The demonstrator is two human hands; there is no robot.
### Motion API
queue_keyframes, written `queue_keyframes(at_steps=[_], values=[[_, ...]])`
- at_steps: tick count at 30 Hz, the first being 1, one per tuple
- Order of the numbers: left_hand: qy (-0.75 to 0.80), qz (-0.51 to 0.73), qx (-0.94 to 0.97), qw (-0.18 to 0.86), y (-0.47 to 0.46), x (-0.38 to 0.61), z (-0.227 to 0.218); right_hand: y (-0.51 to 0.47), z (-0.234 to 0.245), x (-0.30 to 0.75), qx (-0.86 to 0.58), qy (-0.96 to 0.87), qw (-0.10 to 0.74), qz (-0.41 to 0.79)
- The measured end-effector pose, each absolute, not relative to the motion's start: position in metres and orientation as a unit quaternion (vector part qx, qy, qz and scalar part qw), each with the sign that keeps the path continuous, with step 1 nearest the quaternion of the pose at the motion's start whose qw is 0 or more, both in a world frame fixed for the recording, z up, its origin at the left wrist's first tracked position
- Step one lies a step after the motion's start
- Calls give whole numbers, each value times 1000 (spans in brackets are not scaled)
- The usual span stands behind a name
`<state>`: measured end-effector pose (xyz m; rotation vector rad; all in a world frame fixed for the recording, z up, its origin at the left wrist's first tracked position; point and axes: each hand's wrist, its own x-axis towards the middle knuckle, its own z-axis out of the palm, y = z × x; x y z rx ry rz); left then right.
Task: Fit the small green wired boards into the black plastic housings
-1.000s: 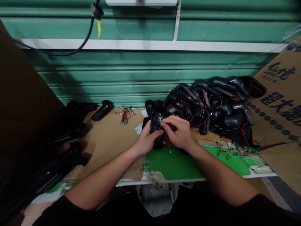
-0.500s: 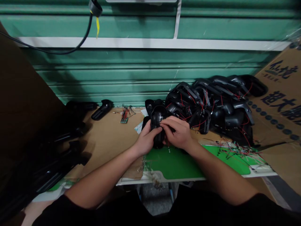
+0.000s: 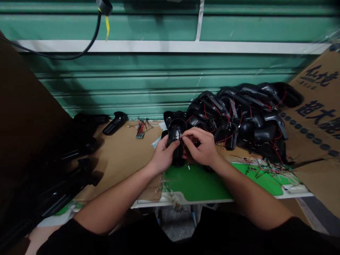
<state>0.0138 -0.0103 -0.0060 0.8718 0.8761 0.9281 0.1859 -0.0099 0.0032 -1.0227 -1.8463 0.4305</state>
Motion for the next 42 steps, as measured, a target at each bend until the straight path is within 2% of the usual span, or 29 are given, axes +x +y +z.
queue_keyframes(at_steps=[4,11,32,42], values=[[399,425,389,714,-10,13,-10,-10,-3,179,-496,-668,469,297],[393,425,426,695,-9,12,-15,-8,-11,178,-476,-624,477,396],[387,436,494,644,-12,11,-21,-12,-17,175,-448,-610,463,461],[407,436,501,627,-13,14,-18,-15,-15,169,-474,-620,451,433]])
